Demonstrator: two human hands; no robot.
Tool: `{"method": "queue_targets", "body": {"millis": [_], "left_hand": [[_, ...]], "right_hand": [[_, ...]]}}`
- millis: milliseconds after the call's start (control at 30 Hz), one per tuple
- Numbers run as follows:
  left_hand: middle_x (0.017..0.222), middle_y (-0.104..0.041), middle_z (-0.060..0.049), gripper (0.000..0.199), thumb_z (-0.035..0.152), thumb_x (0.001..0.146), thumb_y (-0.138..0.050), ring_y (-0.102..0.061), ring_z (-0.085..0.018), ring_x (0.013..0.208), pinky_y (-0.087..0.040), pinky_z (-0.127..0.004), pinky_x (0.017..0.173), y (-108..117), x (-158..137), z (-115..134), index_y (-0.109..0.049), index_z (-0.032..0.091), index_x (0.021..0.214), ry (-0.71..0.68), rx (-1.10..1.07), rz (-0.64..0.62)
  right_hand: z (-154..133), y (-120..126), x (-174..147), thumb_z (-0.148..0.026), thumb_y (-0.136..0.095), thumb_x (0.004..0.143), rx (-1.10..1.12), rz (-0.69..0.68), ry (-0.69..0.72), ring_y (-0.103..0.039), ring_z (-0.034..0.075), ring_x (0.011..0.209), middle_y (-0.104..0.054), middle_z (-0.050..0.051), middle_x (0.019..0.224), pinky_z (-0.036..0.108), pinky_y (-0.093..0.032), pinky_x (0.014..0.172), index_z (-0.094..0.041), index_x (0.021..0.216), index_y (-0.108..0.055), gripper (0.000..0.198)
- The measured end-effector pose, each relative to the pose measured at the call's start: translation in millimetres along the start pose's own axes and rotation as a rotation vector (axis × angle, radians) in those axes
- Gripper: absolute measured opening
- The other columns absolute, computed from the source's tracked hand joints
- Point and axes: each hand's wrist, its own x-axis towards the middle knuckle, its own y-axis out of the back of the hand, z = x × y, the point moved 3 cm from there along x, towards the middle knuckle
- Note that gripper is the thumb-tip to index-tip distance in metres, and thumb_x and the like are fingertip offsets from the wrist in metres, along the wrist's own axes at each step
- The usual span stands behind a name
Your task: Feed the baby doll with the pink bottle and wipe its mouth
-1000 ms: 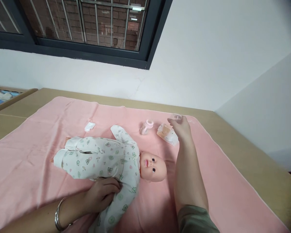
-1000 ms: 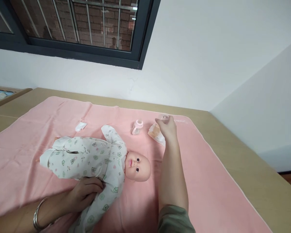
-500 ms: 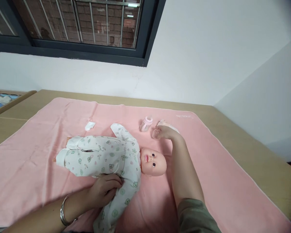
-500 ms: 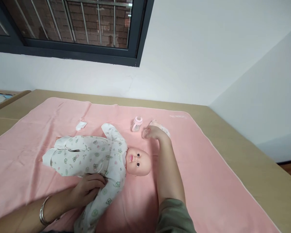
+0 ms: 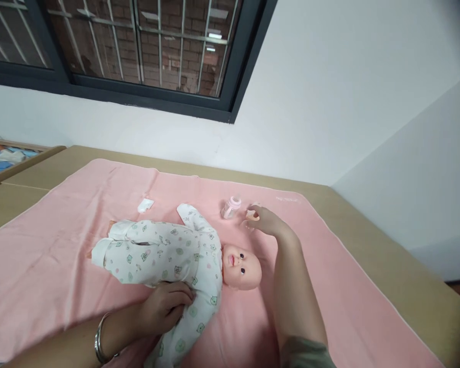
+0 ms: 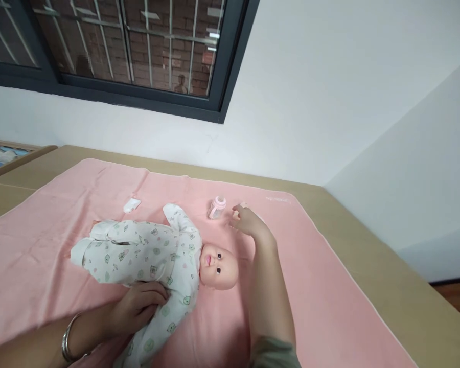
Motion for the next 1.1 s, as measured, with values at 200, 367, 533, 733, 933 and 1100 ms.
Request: {"method": "queue_targets", "body": {"millis": [200,367,533,733,933,1100], "left_hand": [[0.103,-0.086,-0.007,0.031,0.000,0.094,-0.054,-0.085,-0.020,0.093,-0.069,-0.027,0.083,-3.9,-2.4,-3.2,-0.074,0.021,0.105,0.000,0.010,0.037],[0.104,-0.087,-0.008,0.031,0.001,0.095,-0.053,-0.086,-0.021,0.095,-0.071,-0.028,0.085,-5.1,-3.3,-4.6,-0.074,0.021,0.106,0.014,-0.017,0.049],[0.102,-0.087,-0.008,0.031,0.001,0.097,-0.054,-0.086,-0.020,0.093,-0.070,-0.028,0.084,-6.4,-3.8,-6.1,-0.075,0.021,0.104,0.025,-0.012,0.065],[0.098,-0.085,-0.006,0.031,0.002,0.099,-0.052,-0.084,-0.019,0.089,-0.069,-0.027,0.081,-5.0,-2.4,-6.7,-0.076,0.021,0.100,0.021,0.008,0.058],[0.094,-0.082,-0.004,0.032,0.000,0.095,-0.051,-0.083,-0.019,0.087,-0.067,-0.026,0.080,-6.9,-3.3,-7.7,-0.074,0.022,0.099,0.021,0.007,0.095],[0.092,-0.081,-0.003,0.035,-0.003,0.091,-0.050,-0.083,-0.018,0.085,-0.066,-0.026,0.079,-6.6,-2.2,-7.0,-0.073,0.022,0.098,0.024,-0.002,0.123]], "right_hand": [[-12.7,-14.7,-80.4,-0.058,-0.074,0.074,0.471,0.461,-0.142,-0.075,0.029,0.101,-0.080,0.011,0.104,0.044,-0.059,0.094,-0.021,0.095,-0.079,0.043],[16.8,-65.0,-151.8,-0.050,-0.089,0.068,0.924,0.451,-0.451,-0.079,0.031,0.108,-0.084,0.011,0.115,0.041,-0.067,0.086,-0.022,0.099,-0.081,0.043],[20.9,-98.8,-190.3,-0.049,-0.085,0.077,1.087,0.492,-0.563,-0.082,0.034,0.120,-0.085,0.009,0.127,0.041,-0.073,0.084,-0.023,0.115,-0.084,0.045],[3.4,-122.8,-201.4,-0.053,-0.078,0.086,1.253,0.598,-0.614,-0.081,0.033,0.131,-0.084,0.007,0.134,0.041,-0.074,0.094,-0.024,0.122,-0.082,0.046],[-0.5,-124.9,-198.4,-0.064,-0.065,0.093,1.192,0.626,-0.603,-0.082,0.034,0.125,-0.085,0.008,0.125,0.045,-0.074,0.093,-0.026,0.118,-0.077,0.047],[-14.2,-131.5,-195.7,-0.069,-0.058,0.094,1.301,0.548,-0.605,-0.078,0.036,0.134,-0.082,0.012,0.134,0.052,-0.071,0.106,-0.024,0.126,-0.074,0.057]]}}
